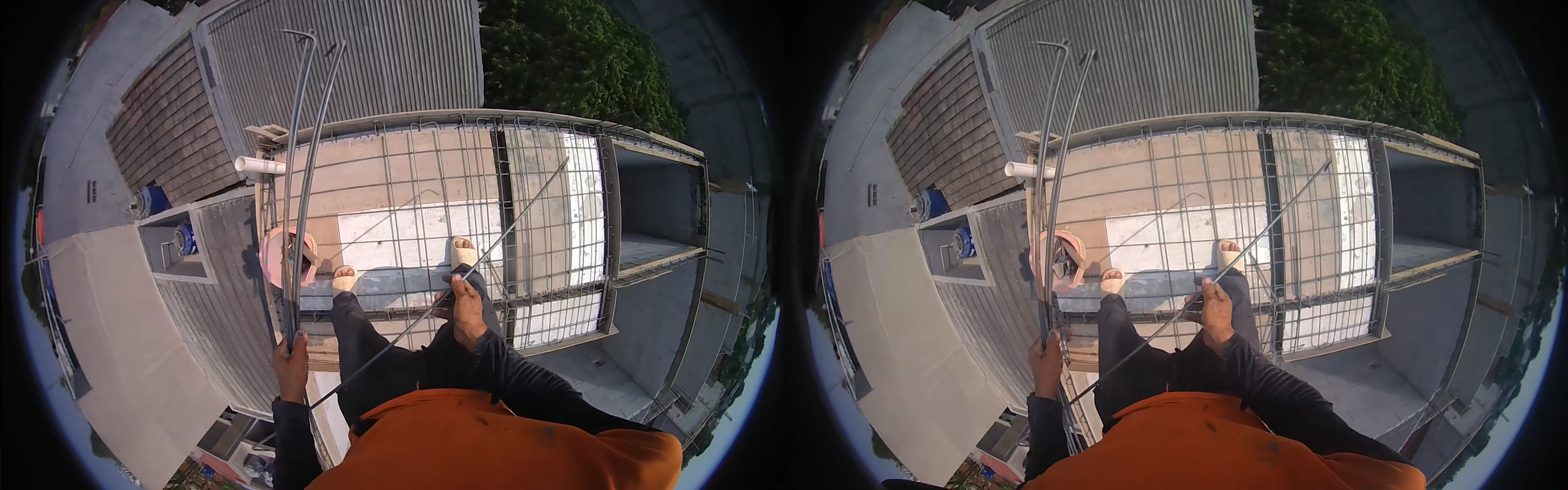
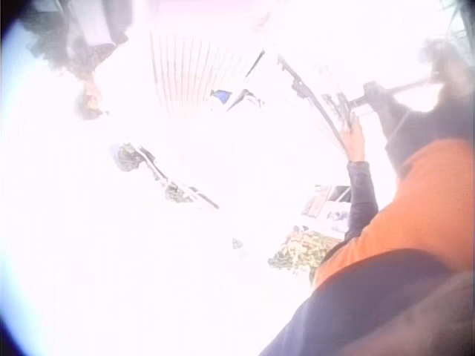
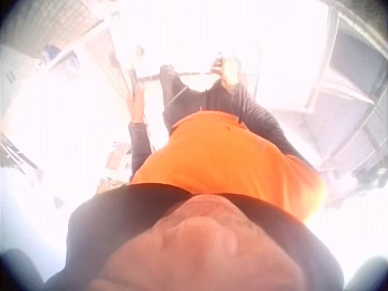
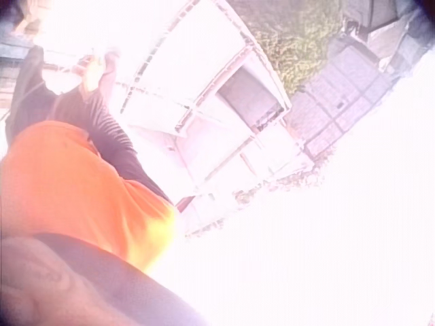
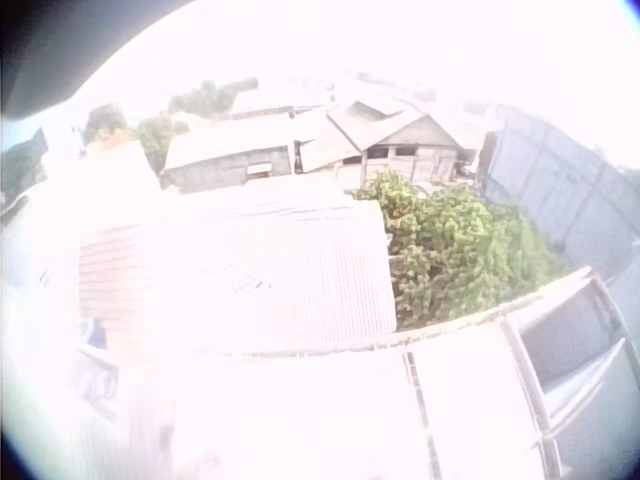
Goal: The person secures a metal reinforcement rod to a steel mesh grid using wire, handling the rod and wire by hand on an elevated construction surface.
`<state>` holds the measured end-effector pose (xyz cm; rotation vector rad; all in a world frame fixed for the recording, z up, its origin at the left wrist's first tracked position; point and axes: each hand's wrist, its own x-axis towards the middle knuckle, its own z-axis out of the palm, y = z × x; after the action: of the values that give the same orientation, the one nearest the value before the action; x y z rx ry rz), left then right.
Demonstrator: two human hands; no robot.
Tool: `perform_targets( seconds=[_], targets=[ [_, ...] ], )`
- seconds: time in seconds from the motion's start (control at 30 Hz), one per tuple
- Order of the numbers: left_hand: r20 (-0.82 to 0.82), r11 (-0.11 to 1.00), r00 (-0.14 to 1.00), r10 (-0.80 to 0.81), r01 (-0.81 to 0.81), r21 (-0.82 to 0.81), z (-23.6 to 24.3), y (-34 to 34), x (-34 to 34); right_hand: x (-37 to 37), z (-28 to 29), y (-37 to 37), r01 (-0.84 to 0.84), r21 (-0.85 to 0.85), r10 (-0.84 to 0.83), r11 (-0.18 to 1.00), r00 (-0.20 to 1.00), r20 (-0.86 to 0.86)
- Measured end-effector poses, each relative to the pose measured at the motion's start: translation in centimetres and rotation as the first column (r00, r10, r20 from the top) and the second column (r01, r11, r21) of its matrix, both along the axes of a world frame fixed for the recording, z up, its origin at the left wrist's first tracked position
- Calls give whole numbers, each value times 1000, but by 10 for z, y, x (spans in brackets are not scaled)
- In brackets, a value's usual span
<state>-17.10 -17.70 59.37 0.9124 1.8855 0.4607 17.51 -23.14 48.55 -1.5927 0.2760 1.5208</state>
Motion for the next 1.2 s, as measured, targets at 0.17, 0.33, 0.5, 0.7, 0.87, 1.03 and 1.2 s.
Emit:
perform_targets(
  seconds=[0.17,0.33,0.5,0.7,0.87,1.03,1.2],
  targets=[
    [-187,993,982,30,-8,120,35,-42,41,131,-5,34,-232,-8,232,973,967,104],
    [-281,974,950,135,-76,213,55,-55,34,177,9,62,-384,-21,379,923,900,216],
    [-155,921,913,376,-351,170,46,-79,18,122,-21,90,-527,65,510,847,842,175],
    [-164,869,855,492,-470,157,12,-136,-4,-9,-113,108,-633,2,628,774,768,122],
    [-199,817,792,577,-551,172,-2,-180,-24,-94,-177,112,-637,-42,637,770,762,116],
    [-263,762,715,647,-617,198,-39,-197,-43,-148,-247,120,-695,-109,703,710,695,147],
    [-331,759,694,639,-638,128,-137,-207,-50,-185,-363,129,-696,-65,698,716,715,35]
  ],
)
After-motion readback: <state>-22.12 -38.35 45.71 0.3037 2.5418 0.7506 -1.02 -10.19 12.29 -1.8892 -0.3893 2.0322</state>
